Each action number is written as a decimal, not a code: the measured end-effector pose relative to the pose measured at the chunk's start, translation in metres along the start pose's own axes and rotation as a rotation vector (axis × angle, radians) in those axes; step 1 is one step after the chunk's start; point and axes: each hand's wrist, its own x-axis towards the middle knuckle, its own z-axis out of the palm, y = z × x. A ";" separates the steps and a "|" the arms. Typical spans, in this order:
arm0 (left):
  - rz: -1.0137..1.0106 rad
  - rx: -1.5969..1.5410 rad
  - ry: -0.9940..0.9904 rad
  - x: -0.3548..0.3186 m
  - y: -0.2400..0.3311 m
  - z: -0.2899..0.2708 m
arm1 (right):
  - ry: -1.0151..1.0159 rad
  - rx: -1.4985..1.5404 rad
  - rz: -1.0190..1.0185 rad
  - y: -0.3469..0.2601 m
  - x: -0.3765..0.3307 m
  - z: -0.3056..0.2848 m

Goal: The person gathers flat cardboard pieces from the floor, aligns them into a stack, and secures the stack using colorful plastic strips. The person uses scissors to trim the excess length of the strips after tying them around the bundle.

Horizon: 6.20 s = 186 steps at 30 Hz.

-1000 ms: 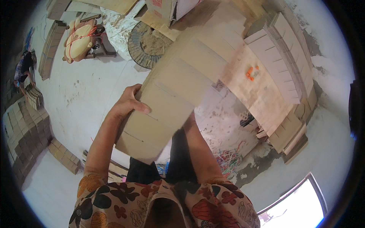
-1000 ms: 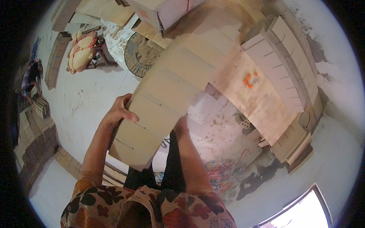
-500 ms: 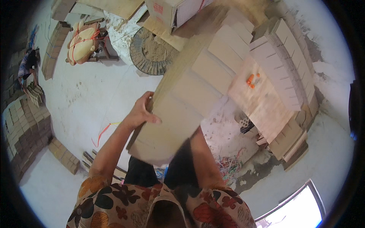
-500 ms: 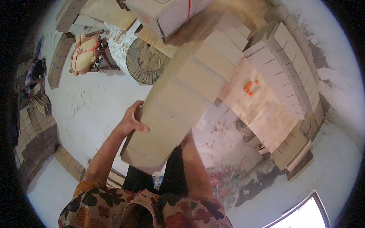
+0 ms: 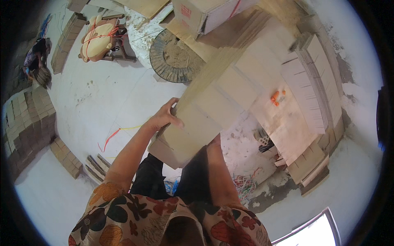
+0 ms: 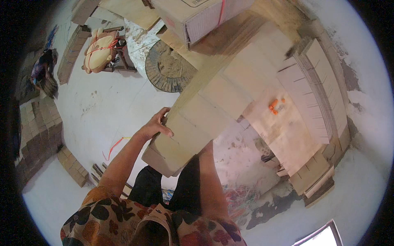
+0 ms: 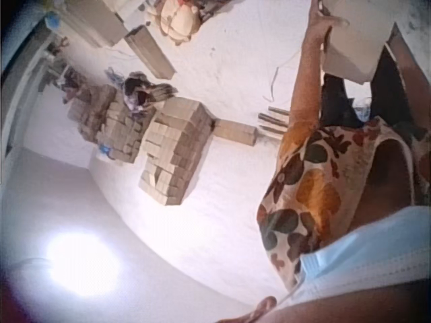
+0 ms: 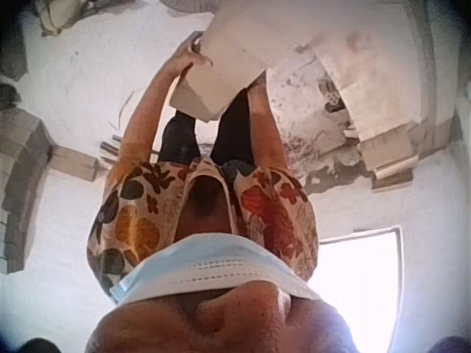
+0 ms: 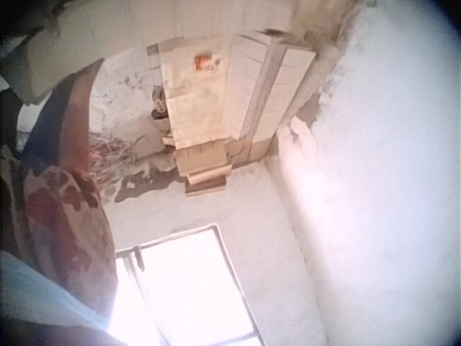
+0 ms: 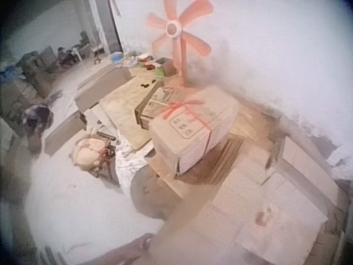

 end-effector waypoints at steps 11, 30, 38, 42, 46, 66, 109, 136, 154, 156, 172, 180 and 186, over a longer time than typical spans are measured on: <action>0.090 -0.069 -0.039 -0.038 -0.026 -0.012 | 0.042 -0.137 0.053 -0.007 -0.030 -0.015; 0.319 0.046 -0.086 -0.315 -0.122 -0.063 | 0.023 -0.740 -0.227 0.025 -0.124 0.028; 0.447 0.101 0.440 -0.507 -0.245 -0.124 | -0.211 -0.941 -0.179 0.193 -0.167 0.102; 0.302 0.106 0.748 -0.600 -0.316 -0.131 | -0.317 -1.068 -0.142 0.272 -0.199 0.123; 0.266 0.078 0.951 -0.678 -0.366 -0.133 | -0.400 -1.210 -0.066 0.356 -0.231 0.134; 0.589 0.747 1.267 -0.810 -0.466 -0.239 | -0.594 -1.306 0.068 0.650 -0.292 0.181; 0.312 -0.696 0.407 -0.424 -0.972 -0.480 | -0.891 -1.868 -0.164 0.940 0.020 -0.125; 0.078 0.082 1.282 -0.396 -0.891 -0.446 | -0.812 -2.088 -0.265 0.967 0.008 -0.088; 0.088 0.030 1.284 -0.404 -0.897 -0.446 | -0.774 -1.911 -0.111 0.962 0.022 -0.096; 0.060 0.045 1.289 -0.406 -0.894 -0.445 | -0.713 -1.991 -0.164 0.968 0.022 -0.098; 0.093 0.023 1.322 -0.402 -0.894 -0.443 | -0.983 -2.303 -1.059 0.929 0.031 -0.098; 0.074 0.047 1.339 -0.406 -0.895 -0.443 | -0.834 -2.391 -0.941 0.958 -0.040 -0.142; 0.241 0.015 1.379 -0.395 -0.905 -0.448 | -1.067 -2.275 -0.695 0.953 -0.004 -0.159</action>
